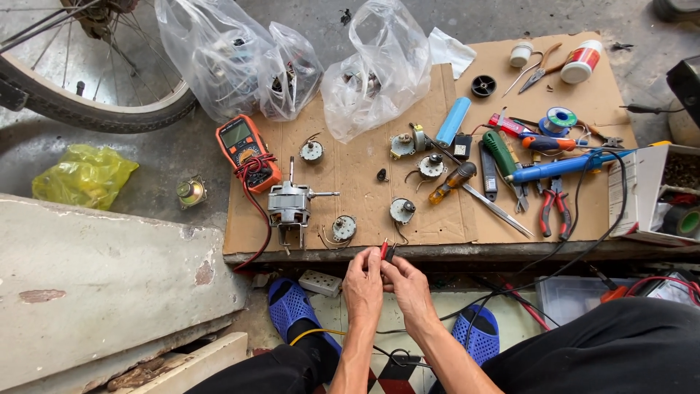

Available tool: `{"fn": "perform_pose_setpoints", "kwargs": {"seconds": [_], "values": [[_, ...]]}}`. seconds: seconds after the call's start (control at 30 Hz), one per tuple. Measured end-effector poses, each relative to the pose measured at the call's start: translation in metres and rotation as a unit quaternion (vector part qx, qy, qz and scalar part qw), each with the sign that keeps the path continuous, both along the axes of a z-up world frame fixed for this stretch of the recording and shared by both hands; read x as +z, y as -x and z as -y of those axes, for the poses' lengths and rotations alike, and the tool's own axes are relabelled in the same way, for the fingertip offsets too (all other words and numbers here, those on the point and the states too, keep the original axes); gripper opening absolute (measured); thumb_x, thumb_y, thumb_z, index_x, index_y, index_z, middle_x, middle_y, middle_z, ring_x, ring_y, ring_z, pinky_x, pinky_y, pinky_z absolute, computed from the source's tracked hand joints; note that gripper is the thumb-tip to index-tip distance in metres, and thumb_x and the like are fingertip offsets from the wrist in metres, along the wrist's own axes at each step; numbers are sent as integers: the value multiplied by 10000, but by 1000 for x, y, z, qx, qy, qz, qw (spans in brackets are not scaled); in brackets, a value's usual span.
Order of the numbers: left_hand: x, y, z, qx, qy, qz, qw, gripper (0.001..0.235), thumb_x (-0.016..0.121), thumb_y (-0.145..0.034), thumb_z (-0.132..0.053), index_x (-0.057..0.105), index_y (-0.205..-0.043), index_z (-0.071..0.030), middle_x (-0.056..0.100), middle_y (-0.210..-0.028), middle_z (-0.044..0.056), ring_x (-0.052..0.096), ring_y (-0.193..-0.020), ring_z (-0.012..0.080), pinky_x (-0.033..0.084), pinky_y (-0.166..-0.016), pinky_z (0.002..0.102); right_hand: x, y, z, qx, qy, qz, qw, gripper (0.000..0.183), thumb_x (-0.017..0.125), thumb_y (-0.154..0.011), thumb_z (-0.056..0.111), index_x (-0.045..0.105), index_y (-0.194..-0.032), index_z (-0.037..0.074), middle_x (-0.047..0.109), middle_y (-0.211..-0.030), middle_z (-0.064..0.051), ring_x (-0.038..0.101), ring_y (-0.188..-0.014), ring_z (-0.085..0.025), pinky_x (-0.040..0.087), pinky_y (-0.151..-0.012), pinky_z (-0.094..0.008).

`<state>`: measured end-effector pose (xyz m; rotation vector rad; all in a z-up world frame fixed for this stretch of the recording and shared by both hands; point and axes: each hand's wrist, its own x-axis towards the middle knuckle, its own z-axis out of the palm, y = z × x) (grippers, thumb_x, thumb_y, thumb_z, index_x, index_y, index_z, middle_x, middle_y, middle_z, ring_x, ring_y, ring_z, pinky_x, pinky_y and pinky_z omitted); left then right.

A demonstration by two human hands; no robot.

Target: The person sits on the floor and uses a multimeter to test small electrical motors and components on a cardboard workbench. They connect the multimeter probes to the motor terminals and a power strip, then handle a small cylindrical component.

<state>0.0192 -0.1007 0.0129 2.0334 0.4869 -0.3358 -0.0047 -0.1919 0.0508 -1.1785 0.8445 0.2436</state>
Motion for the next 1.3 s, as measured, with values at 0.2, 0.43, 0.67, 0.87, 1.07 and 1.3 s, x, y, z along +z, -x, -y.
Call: {"fn": "perform_pose_setpoints", "kwargs": {"seconds": [0.2, 0.43, 0.67, 0.87, 1.07, 1.3], "values": [[27, -2, 7, 69, 154, -125, 978, 339, 819, -912, -373, 906, -1115, -115, 835, -943, 8, 710, -790, 118, 604, -723, 281, -3, 22, 7, 3, 49, 12, 999, 253, 729, -1016, 292, 784, -860, 101, 712, -828, -13, 635, -823, -126, 533, -808, -318], [31, 3, 6, 149, 298, -146, 932, 225, 870, -942, -165, 836, -1089, 2, 819, -835, 157, 773, -635, 243, 648, -579, 325, 11, 25, 13, 19, 68, 18, 997, 257, 704, -1020, 343, 838, -986, 126, 722, -889, 7, 626, -831, -117, 510, -761, -308], [18, 13, 2, 151, 267, -145, 941, 193, 894, -922, -221, 854, -980, -41, 785, -787, 70, 726, -647, 158, 598, -629, 267, -14, 31, 16, 17, 86, 35, 996, 230, 744, -1009, 314, 851, -955, 118, 736, -826, -4, 645, -778, -119, 481, -720, -309], [28, 18, 5, 173, 251, -126, 944, 179, 908, -910, -162, 839, -964, -6, 784, -788, 88, 680, -645, 159, 585, -629, 275, 5, 30, 16, 26, 82, -1, 996, 223, 732, -976, 221, 716, -805, 79, 736, -775, -64, 558, -645, -126, 434, -649, -298], [31, 25, 4, 114, 123, -114, 979, 223, 888, -863, -347, 877, -879, -125, 833, -768, 1, 734, -686, 115, 592, -725, 281, 1, 35, 19, 112, 255, -15, 960, 431, 749, -1003, 429, 614, -713, 140, 552, -673, 15, 477, -676, -138, 404, -678, -331], [45, 42, 7, 92, 41, -148, 984, 283, 825, -861, -493, 889, -926, -225, 873, -935, -80, 749, -896, 122, 555, -829, 330, -43, 42, 21, 269, 467, -32, 842, 415, 460, -1060, 368, 635, -844, 60, 794, -898, -192, 688, -867, -489, 496, -819, -580]]}}
